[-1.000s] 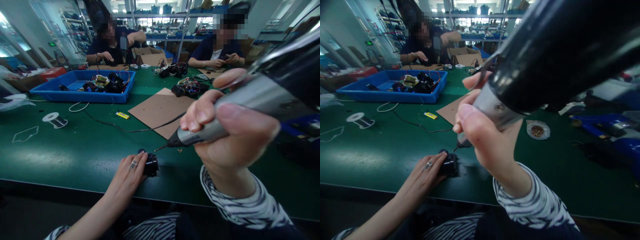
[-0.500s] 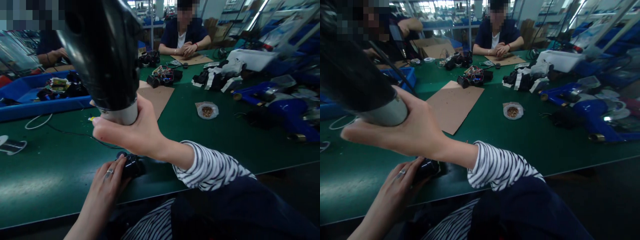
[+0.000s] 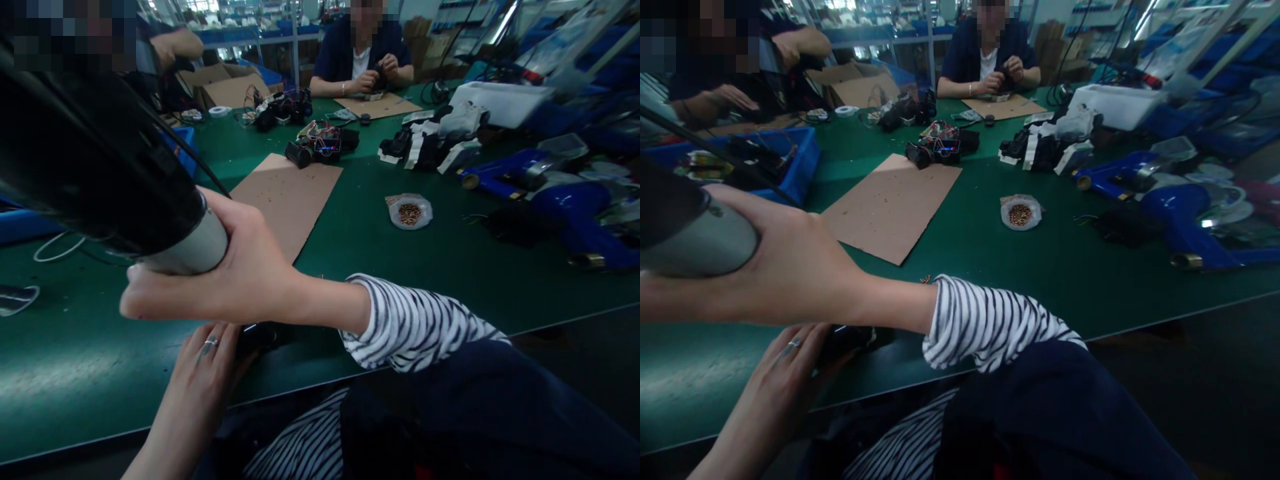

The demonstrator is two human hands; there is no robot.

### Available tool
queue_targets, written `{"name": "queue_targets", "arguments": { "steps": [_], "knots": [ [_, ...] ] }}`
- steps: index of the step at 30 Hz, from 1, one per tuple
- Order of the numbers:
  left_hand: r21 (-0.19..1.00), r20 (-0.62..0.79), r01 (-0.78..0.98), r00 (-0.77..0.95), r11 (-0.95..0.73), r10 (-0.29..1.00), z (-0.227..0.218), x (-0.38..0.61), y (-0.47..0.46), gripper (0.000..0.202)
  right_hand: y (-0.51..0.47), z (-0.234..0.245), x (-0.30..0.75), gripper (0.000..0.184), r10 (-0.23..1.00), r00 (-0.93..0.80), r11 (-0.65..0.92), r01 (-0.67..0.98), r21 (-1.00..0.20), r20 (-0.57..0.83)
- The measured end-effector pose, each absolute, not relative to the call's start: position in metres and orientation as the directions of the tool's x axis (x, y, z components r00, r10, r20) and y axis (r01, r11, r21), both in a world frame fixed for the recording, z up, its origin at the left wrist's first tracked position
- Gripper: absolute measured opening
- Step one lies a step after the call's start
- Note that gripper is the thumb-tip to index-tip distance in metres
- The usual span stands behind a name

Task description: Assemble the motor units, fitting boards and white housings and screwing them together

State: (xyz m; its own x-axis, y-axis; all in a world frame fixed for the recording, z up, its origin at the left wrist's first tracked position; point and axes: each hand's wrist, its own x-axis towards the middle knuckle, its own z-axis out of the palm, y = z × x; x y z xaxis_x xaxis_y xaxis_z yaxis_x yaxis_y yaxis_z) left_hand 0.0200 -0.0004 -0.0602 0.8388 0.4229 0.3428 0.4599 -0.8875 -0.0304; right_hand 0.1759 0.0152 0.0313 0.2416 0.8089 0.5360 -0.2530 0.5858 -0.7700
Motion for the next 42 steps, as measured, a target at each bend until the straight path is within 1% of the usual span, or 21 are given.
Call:
{"name": "queue_targets", "arguments": {
  "steps": [3,5,7,8,10,13,17,20,22,24,26,27,30,31,33,35,37,41,42],
  "knots": [
    [-0.051,0.345,0.469,0.837,-0.882,0.425,-0.061,0.021,-0.002,0.031,0.018,0.029,0.182,0.023,0.786,0.14,0.616,-0.248,-0.748,0.602],
    [-0.058,0.348,0.481,0.831,-0.875,0.434,-0.062,0.022,-0.003,0.037,0.017,0.032,0.194,0.02,0.788,0.078,0.609,-0.254,-0.752,0.611],
    [-0.061,0.351,0.495,0.823,-0.867,0.446,-0.064,0.022,-0.004,0.041,0.012,0.037,0.209,0.015,0.847,0.119,0.531,-0.209,-0.821,0.517],
    [-0.062,0.352,0.504,0.819,-0.861,0.454,-0.064,0.022,-0.005,0.041,0.009,0.04,0.218,0.017,0.844,0.169,0.532,-0.16,-0.831,0.508],
    [-0.056,0.35,0.518,0.811,-0.854,0.469,-0.064,0.022,-0.006,0.04,0.003,0.041,0.232,0.02,0.8,0.292,0.561,-0.054,-0.826,0.524],
    [-0.054,0.337,0.553,0.794,-0.832,0.506,-0.063,0.025,-0.009,0.04,-0.003,0.03,0.248,0.02,0.746,0.383,0.571,0.055,-0.819,0.545],
    [-0.117,0.325,0.659,0.732,-0.743,0.599,-0.059,0.039,-0.01,0.046,-0.008,0.009,0.258,0.017,0.717,0.39,0.59,0.103,-0.801,0.578],
    [-0.128,0.288,0.758,0.646,-0.64,0.707,-0.055,0.052,-0.01,0.045,-0.011,0.001,0.262,0.015,0.705,0.368,0.614,0.108,-0.782,0.605],
    [-0.122,0.259,0.79,0.61,-0.601,0.749,-0.051,0.058,-0.009,0.045,-0.012,0.001,0.262,0.015,0.695,0.371,0.626,0.109,-0.772,0.616],
    [-0.091,0.284,0.793,0.6,-0.602,0.748,-0.048,0.06,-0.01,0.051,-0.014,0.003,0.262,0.017,0.697,0.388,0.622,0.092,-0.778,0.603],
    [-0.043,0.365,0.781,0.592,-0.623,0.718,-0.045,0.06,-0.011,0.057,-0.017,0.009,0.261,0.019,0.707,0.411,0.61,0.059,-0.79,0.576],
    [-0.018,0.413,0.769,0.588,-0.639,0.696,-0.045,0.061,-0.013,0.057,-0.019,0.014,0.26,0.02,0.711,0.424,0.606,0.034,-0.795,0.561],
    [0.065,0.505,0.702,0.59,-0.71,0.63,-0.045,0.068,-0.017,0.043,-0.024,0.029,0.256,0.022,0.712,0.476,0.614,-0.067,-0.786,0.516],
    [0.097,0.515,0.674,0.596,-0.732,0.617,-0.046,0.072,-0.017,0.039,-0.026,0.035,0.255,0.022,0.713,0.49,0.618,-0.1,-0.78,0.502],
    [0.159,0.515,0.643,0.593,-0.749,0.618,-0.049,0.081,-0.017,0.038,-0.031,0.046,0.252,0.023,0.716,0.491,0.625,-0.133,-0.77,0.496],
    [0.21,0.511,0.642,0.571,-0.738,0.642,-0.052,0.09,-0.016,0.038,-0.036,0.055,0.251,0.024,0.716,0.47,0.638,-0.137,-0.758,0.517],
    [0.26,0.513,0.643,0.541,-0.721,0.667,-0.053,0.096,-0.014,0.035,-0.043,0.061,0.249,0.025,0.712,0.451,0.648,-0.128,-0.751,0.538],
    [0.36,0.546,0.598,0.487,-0.716,0.681,-0.052,0.099,-0.012,0.009,-0.052,0.07,0.244,0.026,0.705,0.471,0.637,-0.093,-0.765,0.53],
    [0.378,0.554,0.583,0.48,-0.719,0.68,-0.051,0.098,-0.012,0.006,-0.053,0.071,0.243,0.026,0.698,0.506,0.626,-0.089,-0.775,0.506]
  ]
}}
